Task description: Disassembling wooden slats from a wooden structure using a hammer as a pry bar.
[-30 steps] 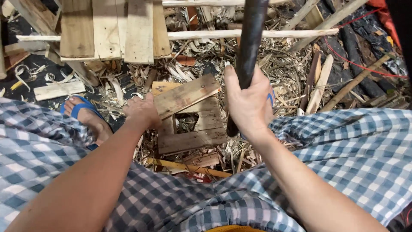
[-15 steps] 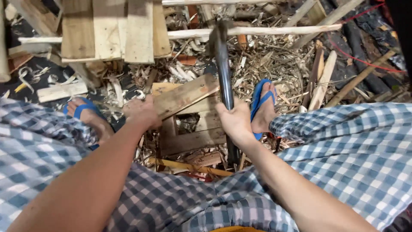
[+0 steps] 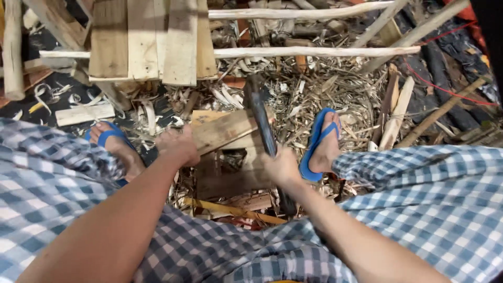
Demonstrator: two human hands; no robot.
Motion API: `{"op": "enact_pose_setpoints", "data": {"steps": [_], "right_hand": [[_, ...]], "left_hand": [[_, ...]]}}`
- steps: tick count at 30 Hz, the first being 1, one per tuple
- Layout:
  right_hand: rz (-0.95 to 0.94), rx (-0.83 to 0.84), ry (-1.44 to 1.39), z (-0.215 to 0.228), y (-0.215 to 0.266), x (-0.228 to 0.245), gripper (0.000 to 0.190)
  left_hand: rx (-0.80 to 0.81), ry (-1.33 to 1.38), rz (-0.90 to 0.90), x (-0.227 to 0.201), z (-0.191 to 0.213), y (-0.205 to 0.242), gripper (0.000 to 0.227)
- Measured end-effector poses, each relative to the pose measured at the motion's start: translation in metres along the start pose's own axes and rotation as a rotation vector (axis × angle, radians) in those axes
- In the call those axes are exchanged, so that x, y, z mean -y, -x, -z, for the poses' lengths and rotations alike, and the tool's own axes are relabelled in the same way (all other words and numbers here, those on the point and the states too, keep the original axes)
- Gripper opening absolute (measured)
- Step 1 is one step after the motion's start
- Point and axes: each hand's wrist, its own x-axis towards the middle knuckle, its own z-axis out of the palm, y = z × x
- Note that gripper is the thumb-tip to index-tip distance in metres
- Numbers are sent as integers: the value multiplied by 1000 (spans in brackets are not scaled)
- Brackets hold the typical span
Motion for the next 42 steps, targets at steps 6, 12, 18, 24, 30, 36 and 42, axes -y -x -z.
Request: {"op": "enact_pose_setpoints", "data": {"steps": [6, 12, 18, 24, 30, 36, 42], "right_hand": [[-36, -204, -209, 49, 15, 52, 24], [705, -473, -475, 126, 13, 128, 17], [292, -361, -204, 16, 13, -6, 26], [-252, -239, 105, 8, -67, -64, 30], [-122, -348, -305, 56, -15, -25, 11], [-215, -356, -728, 47, 10, -4, 13], [-278, -307, -692, 63, 31, 19, 15]], "left_hand": [[-70, 86, -37, -6, 10, 13, 67], [-65, -84, -103, -6, 26, 28, 89], [-55, 37, -14, -4, -6, -21, 90], [-300, -2, -91, 8, 46, 19, 73], [7, 229, -157, -11, 51, 31, 88], [169, 673, -280, -18, 104, 134, 86], [273, 1021, -407, -17, 129, 173, 107]]}}
